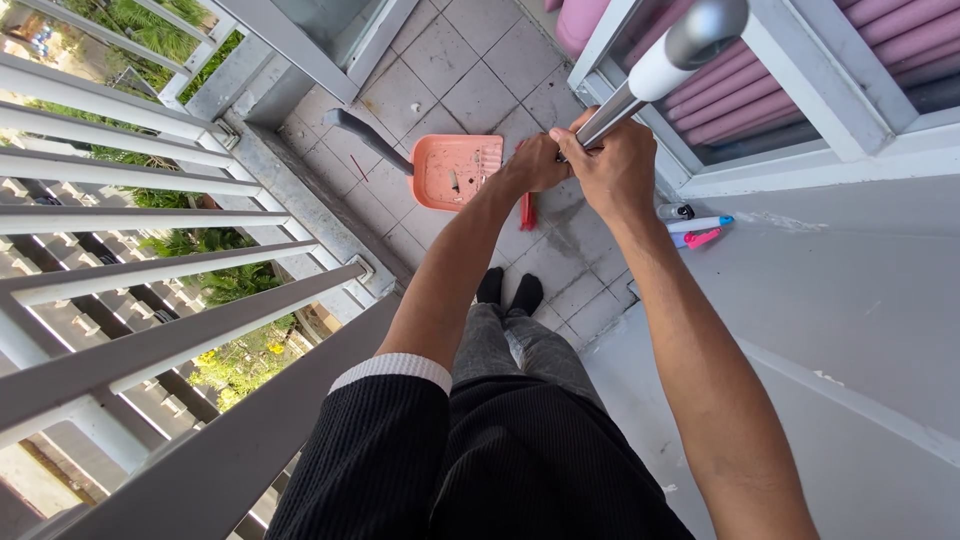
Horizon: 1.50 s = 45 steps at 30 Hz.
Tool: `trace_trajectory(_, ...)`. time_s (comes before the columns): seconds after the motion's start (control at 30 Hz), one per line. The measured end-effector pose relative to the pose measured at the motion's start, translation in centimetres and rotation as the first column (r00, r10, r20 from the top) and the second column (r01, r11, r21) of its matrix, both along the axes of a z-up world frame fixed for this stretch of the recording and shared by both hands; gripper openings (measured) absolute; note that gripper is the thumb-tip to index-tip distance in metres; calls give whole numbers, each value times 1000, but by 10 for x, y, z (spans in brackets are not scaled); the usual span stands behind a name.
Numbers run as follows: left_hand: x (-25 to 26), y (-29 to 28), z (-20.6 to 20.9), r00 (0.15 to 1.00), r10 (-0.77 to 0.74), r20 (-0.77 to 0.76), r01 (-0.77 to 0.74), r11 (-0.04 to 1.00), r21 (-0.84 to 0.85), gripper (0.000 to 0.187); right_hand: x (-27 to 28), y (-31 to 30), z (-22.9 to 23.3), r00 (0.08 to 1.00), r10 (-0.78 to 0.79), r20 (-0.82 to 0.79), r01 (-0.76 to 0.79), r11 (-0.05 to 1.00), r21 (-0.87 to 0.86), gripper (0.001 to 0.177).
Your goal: The recorder cleans the balcony floor using a spray bottle, a window squeegee, and a broom.
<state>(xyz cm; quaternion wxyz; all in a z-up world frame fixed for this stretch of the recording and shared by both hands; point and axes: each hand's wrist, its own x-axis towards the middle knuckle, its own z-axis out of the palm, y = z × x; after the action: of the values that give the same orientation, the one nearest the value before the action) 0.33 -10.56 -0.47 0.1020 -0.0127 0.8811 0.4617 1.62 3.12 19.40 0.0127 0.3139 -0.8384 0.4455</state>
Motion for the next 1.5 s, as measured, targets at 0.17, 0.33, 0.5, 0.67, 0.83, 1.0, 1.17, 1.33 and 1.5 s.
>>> trace_trajectory(0.17, 9, -14, 18, 995, 28, 95, -21, 996, -81, 40, 1, -6, -2, 999, -32, 16, 32, 998, 55, 22)
trace_trajectory(0.33, 17, -25, 26, 986, 24, 167, -15, 998, -54, 28, 5, -11, -3, 999, -41, 30, 39, 998, 51, 23)
trace_trajectory(0.5, 19, -31, 24, 985, 2, 171, 15, 995, -96, 28, 7, -14, -1, 998, -22, 51, 20, 999, 34, 23)
trace_trajectory(0.67, 24, -35, 43, 983, 17, 184, 2, 995, -101, 28, 7, -14, 0, 999, -5, 34, 4, 999, 34, 22)
trace_trajectory(0.83, 21, -31, 53, 982, -7, 187, 31, 992, -124, 29, 6, -9, 2, 1000, 6, -1, -6, 1000, 21, 21)
trace_trajectory(1.0, 12, -21, 77, 991, -39, 126, 53, 993, -109, 28, -1, 3, 16, 1000, -15, -20, 15, 1000, 16, 21)
trace_trajectory(1.17, -6, -8, 77, 995, -49, 86, 55, 995, -78, 21, -4, 13, 22, 998, -38, -56, 38, 999, -7, 22)
trace_trajectory(1.33, -17, -3, 67, 997, -81, 19, 82, 992, -95, 20, 0, 15, 23, 994, -79, -77, 78, 997, -18, 24)
trace_trajectory(1.5, -23, 0, 60, 993, -105, -55, 101, 993, -58, 23, -1, 20, 12, 997, -70, -44, 65, 990, -122, 25)
